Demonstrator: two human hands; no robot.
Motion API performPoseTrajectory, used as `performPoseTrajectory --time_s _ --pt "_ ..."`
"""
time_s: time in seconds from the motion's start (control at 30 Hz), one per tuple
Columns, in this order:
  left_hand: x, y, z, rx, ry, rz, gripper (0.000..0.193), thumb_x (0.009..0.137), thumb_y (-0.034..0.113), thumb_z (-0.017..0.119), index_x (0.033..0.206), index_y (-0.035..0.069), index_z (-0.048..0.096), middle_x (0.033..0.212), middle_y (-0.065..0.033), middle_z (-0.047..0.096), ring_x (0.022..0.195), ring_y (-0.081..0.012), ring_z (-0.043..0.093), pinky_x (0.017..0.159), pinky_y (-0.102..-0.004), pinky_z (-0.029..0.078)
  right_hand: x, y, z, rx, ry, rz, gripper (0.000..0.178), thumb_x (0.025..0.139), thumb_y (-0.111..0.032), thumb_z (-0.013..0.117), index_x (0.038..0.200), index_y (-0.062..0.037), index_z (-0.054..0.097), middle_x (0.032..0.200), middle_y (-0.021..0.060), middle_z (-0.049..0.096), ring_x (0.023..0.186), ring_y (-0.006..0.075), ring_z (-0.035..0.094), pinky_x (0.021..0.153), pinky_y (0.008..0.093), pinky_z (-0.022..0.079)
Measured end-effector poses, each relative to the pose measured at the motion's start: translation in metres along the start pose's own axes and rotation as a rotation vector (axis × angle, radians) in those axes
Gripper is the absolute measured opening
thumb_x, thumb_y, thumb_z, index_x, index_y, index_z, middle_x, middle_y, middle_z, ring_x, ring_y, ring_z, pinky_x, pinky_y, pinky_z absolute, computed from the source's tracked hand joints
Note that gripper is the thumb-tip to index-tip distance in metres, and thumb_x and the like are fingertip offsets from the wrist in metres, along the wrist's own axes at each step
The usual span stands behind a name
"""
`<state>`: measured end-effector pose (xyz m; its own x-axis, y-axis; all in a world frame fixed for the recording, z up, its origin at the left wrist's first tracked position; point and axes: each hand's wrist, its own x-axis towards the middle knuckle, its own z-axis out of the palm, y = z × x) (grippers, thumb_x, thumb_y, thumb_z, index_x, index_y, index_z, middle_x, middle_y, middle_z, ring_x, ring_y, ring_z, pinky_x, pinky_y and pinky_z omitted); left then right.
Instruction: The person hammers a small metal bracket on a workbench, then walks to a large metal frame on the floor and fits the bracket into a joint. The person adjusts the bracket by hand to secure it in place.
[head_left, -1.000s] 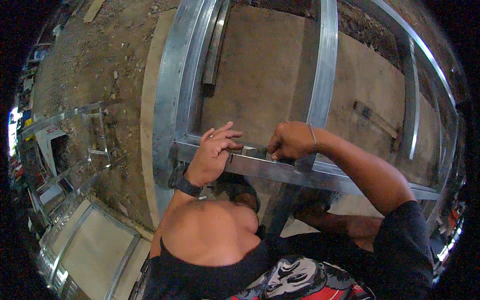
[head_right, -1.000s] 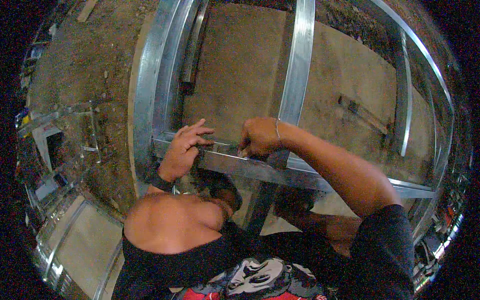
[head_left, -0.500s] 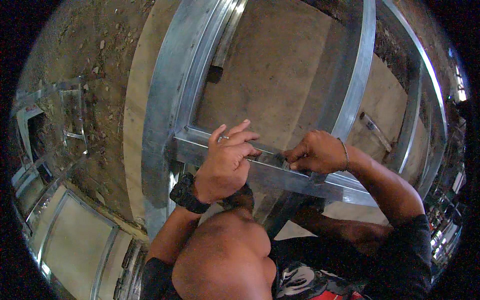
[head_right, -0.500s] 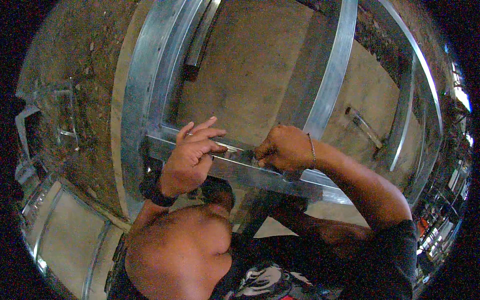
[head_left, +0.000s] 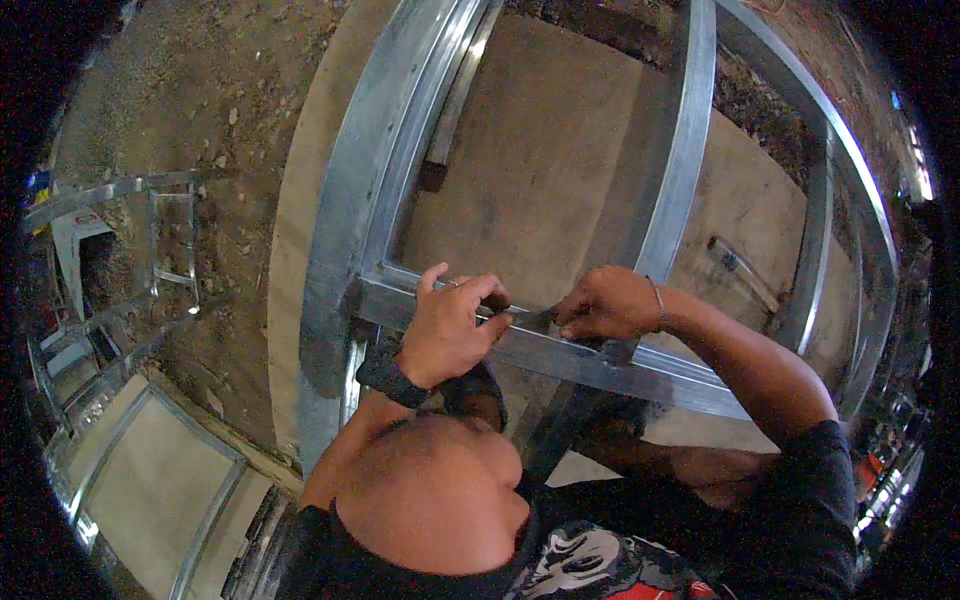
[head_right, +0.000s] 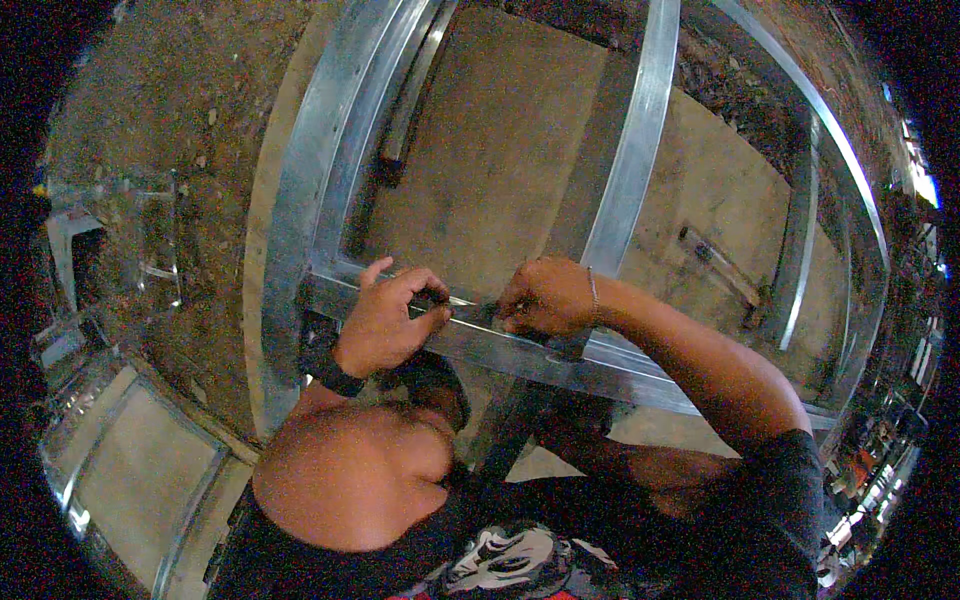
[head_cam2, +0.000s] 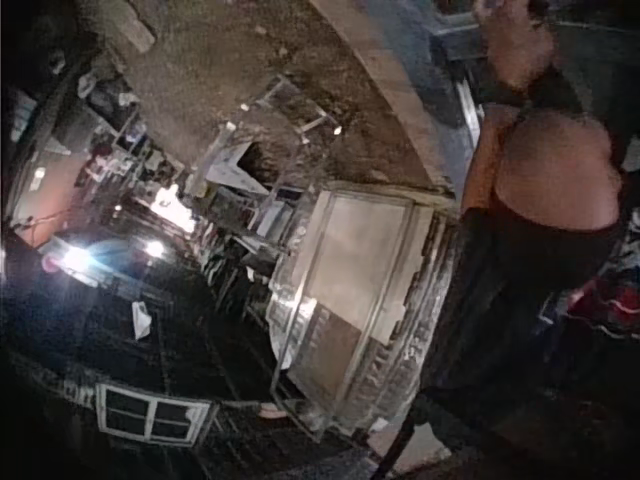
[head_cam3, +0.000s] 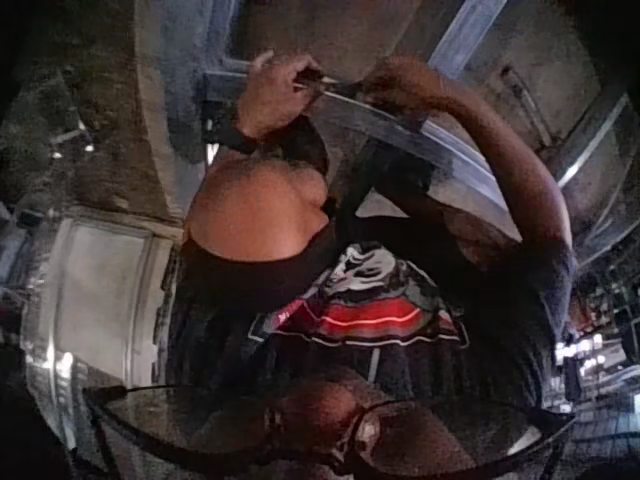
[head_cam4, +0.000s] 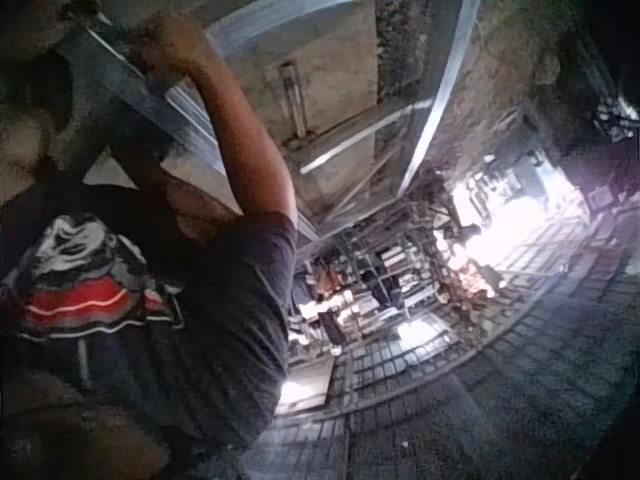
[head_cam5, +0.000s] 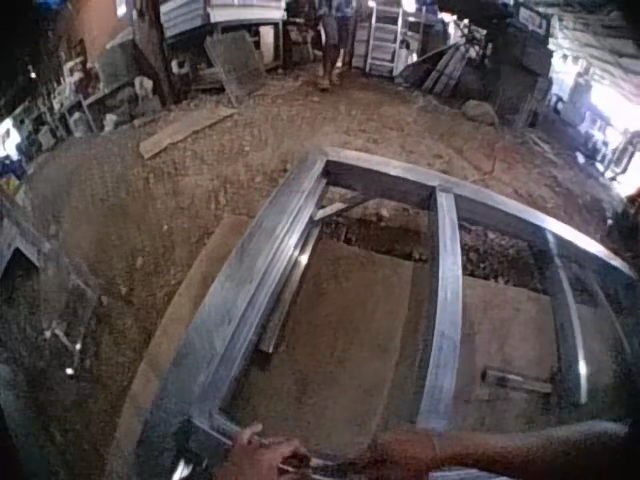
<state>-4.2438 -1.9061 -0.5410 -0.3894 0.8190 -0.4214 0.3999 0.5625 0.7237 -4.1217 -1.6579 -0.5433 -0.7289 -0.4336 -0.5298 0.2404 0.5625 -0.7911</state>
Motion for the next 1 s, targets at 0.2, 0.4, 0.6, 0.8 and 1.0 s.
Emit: performPoseTrajectory --time_s 0.2,0.4,0.6,0.8,1.0 --pt "0.002 0.015 -0.009 -0.358 0.194 -0.005 0.020 0.086 0.012 0.076 0.103 0.006 0.068 0.097 -0.0134 0.072 0.092 -0.0260 0.071 0.102 -0.0415 0.046 -0.009 0.010 -0.022 0.231 0.210 -0.065 0.029 0.095 -0.030 0.072 0.105 -0.0024 0.076 0.090 0.0138 0.077 0.075 0.0216 0.071 0.073 0.0386 0.056" --pt "0.005 -0.025 -0.006 0.336 0.307 0.410 0.022 0.083 0.006 0.073 0.105 0.008 0.071 0.093 -0.0114 0.065 0.087 -0.0335 0.063 0.080 -0.0422 0.051 -0.008 0.037 -0.130 0.275 0.547 -0.241 0.032 0.095 -0.030 0.073 0.108 -0.0013 0.076 0.087 0.0093 0.077 0.075 0.0158 0.069 0.073 0.0348 0.057" --pt "0.007 -0.022 0.005 0.399 0.326 0.403 0.025 0.080 0.005 0.071 0.105 0.006 0.070 0.090 -0.0122 0.064 0.080 -0.0339 0.061 0.076 -0.0466 0.050 -0.017 0.058 -0.203 0.270 0.605 -0.298 0.023 0.097 -0.020 0.072 0.105 0.0012 0.075 0.086 0.0047 0.074 0.076 0.0116 0.067 0.071 0.0303 0.055" --pt "0.010 -0.036 0.004 0.261 0.209 0.381 0.031 0.083 0.011 0.068 0.113 0.004 0.069 0.101 -0.0152 0.065 0.091 -0.0362 0.064 0.082 -0.0482 0.053 -0.067 0.012 -0.318 0.189 0.782 -0.136 0.030 0.095 -0.016 0.070 0.122 -0.0023 0.074 0.112 0.0049 0.075 0.100 0.0118 0.065 0.091 0.0301 0.051" --pt "-0.001 -0.032 0.004 0.246 0.097 0.177 0.033 0.087 0.014 0.064 0.118 0.002 0.065 0.110 -0.0180 0.064 0.098 -0.0399 0.065 0.086 -0.0496 0.054 -0.149 -0.125 -0.354 0.184 0.972 0.122 0.033 0.091 -0.021 0.073 0.118 -0.0011 0.074 0.106 0.0031 0.073 0.096 0.0122 0.064 0.088 0.0306 0.051"
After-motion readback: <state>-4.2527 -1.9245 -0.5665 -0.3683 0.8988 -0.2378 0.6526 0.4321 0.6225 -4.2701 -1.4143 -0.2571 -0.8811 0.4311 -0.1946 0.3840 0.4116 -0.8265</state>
